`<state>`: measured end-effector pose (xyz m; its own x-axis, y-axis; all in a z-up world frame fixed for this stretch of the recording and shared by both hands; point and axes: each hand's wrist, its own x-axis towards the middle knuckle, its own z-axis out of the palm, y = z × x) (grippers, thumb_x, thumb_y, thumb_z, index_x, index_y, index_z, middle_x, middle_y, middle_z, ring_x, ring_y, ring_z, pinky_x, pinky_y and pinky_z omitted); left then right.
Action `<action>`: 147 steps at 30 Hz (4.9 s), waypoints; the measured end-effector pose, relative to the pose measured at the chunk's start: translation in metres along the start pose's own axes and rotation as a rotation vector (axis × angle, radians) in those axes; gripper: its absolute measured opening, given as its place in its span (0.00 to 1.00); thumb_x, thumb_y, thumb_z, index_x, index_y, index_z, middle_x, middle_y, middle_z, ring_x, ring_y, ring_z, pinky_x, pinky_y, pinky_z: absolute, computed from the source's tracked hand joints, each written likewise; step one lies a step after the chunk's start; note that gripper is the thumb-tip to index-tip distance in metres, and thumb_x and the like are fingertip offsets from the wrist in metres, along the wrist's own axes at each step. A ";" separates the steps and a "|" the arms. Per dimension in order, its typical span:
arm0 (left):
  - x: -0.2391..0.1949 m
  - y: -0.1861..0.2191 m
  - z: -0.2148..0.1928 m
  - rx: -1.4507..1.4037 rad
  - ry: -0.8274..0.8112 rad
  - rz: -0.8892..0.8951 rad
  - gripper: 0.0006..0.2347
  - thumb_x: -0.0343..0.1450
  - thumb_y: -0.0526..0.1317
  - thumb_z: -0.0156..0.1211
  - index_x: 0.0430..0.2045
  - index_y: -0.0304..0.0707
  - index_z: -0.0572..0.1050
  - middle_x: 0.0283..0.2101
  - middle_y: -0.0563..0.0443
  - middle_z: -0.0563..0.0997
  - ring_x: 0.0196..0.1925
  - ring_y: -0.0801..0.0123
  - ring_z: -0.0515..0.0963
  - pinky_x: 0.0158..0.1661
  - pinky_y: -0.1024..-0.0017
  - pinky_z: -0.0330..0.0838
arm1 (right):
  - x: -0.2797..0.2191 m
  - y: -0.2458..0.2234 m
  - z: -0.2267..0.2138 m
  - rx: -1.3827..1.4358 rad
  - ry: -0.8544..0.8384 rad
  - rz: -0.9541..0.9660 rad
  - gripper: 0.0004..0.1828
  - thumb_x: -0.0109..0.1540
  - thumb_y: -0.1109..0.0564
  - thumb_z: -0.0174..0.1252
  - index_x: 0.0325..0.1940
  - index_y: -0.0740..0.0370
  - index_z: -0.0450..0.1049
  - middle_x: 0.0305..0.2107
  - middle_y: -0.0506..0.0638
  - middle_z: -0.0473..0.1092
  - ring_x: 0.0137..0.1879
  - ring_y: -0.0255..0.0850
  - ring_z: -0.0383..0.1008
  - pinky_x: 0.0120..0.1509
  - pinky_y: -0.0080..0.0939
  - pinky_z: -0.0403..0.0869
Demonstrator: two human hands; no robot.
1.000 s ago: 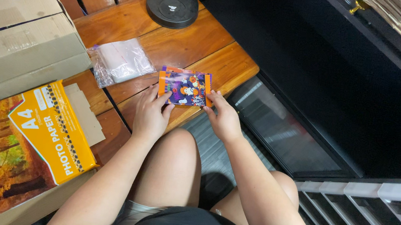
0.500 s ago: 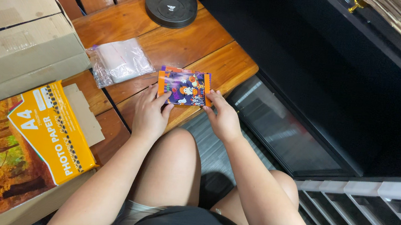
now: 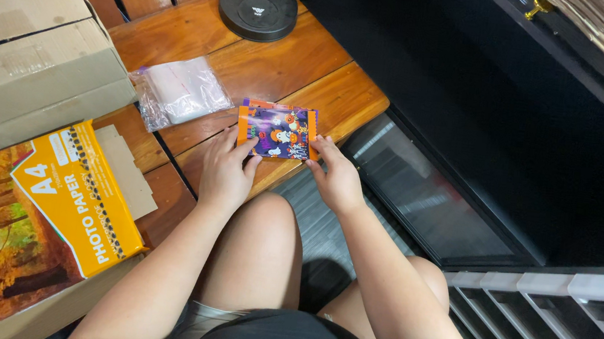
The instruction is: The person sits on the floor and organizes stationery items. They pick up small colorful boxes and a plastic-wrapped item from a wooden table, then place them onto a stack of papers on a black shelf. Finally, they pick up a package of photo paper and place it on the shelf.
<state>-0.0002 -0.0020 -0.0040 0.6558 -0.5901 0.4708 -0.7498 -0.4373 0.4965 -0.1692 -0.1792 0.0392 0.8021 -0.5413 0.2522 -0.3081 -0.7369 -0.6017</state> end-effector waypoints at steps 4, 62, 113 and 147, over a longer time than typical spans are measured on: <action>0.000 -0.001 0.000 -0.006 -0.003 0.004 0.15 0.70 0.47 0.67 0.51 0.54 0.82 0.62 0.40 0.76 0.70 0.48 0.71 0.69 0.53 0.59 | 0.000 0.001 0.000 0.002 0.003 -0.009 0.21 0.67 0.49 0.61 0.64 0.55 0.74 0.63 0.54 0.71 0.73 0.53 0.64 0.72 0.55 0.70; 0.130 0.230 -0.181 -0.335 0.431 0.623 0.12 0.76 0.42 0.64 0.53 0.50 0.81 0.62 0.38 0.78 0.56 0.49 0.82 0.58 0.52 0.73 | -0.018 -0.153 -0.311 -0.448 0.777 -0.570 0.13 0.68 0.54 0.61 0.56 0.52 0.82 0.53 0.57 0.76 0.60 0.61 0.74 0.65 0.57 0.74; 0.326 0.557 -0.112 -0.593 -0.134 0.617 0.08 0.75 0.41 0.58 0.43 0.57 0.84 0.49 0.50 0.84 0.56 0.52 0.81 0.53 0.60 0.76 | 0.008 -0.077 -0.558 -0.502 0.876 0.368 0.11 0.65 0.46 0.58 0.50 0.30 0.81 0.47 0.43 0.78 0.62 0.49 0.75 0.65 0.55 0.75; 0.086 0.148 -0.072 -0.589 -0.207 0.070 0.20 0.67 0.41 0.66 0.55 0.40 0.77 0.72 0.45 0.66 0.63 0.62 0.77 0.60 0.67 0.75 | 0.008 -0.089 -0.273 -0.106 0.555 -0.450 0.06 0.65 0.62 0.62 0.44 0.55 0.80 0.47 0.52 0.74 0.55 0.46 0.77 0.59 0.43 0.75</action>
<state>-0.0484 -0.0688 0.1628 0.5328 -0.7484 0.3951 -0.5778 0.0194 0.8159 -0.2751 -0.2289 0.3020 0.4939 -0.2814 0.8227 -0.0798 -0.9569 -0.2794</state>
